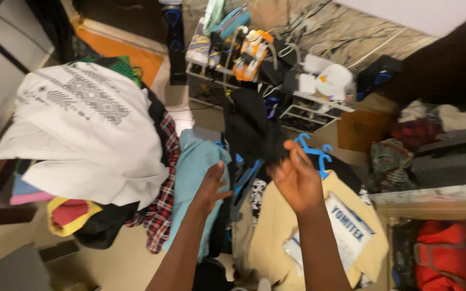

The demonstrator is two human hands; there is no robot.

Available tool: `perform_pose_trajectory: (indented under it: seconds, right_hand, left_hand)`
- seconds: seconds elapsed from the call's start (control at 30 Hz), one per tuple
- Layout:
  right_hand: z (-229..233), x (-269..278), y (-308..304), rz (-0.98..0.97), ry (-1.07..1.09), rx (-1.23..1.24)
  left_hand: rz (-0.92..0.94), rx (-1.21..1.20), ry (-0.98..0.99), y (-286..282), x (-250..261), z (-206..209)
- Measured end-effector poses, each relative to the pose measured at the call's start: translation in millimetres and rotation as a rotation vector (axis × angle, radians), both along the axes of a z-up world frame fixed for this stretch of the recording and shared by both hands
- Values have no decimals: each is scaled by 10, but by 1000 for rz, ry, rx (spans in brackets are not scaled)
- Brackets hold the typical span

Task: The person sorts through various items of clothing, unfolded and in packages, placing them onto shelves and then unfolding a black garment on a table.

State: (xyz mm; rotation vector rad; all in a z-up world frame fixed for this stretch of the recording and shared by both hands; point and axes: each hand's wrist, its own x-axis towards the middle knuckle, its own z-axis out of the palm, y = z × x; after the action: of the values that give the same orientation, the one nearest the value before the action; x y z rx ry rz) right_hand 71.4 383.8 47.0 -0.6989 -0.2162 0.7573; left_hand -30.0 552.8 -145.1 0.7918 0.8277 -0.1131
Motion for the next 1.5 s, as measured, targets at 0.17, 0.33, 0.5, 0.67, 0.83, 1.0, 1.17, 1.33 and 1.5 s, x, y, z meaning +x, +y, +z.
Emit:
perform_pose_trajectory:
  seconds: [0.17,0.33,0.5,0.67,0.83,1.0,1.17,1.33,1.5]
  right_hand:
    - [-12,-366,-872,249,-105,-666]
    - [-212,-431,-1646,29,-206,-782]
    - [6,-579,-2050,-324,-57,-634]
    - [-187,-449,-2444,-684,-114,-397]
    - [290,-596,-2739,-743,-154,-403]
    - [680,-601,-2599,-708,-200,-324]
    - [646,-404,-2395,-586,-326,-471]
    - [488,-349,-2379,-654,-330,-536]
    - [450,-424,-2402,-712,-274,-528]
  left_hand:
    - [37,-432,-564,-726,494,410]
    - [-41,-255,-686,-1181,632,933]
    - [-568,488,-1057,-1467,479,1496]
    - [-300,158,-912,-1656,517,1485]
    - [-98,-92,-535,-1462,500,1129]
    - [-177,1309,-531,-1917,528,795]
    - [-553,613,-811,-2480,136,1749]
    - [-438,848,-650,-2466,2,2573]
    - [-448,968,-657,-2468,1,2452]
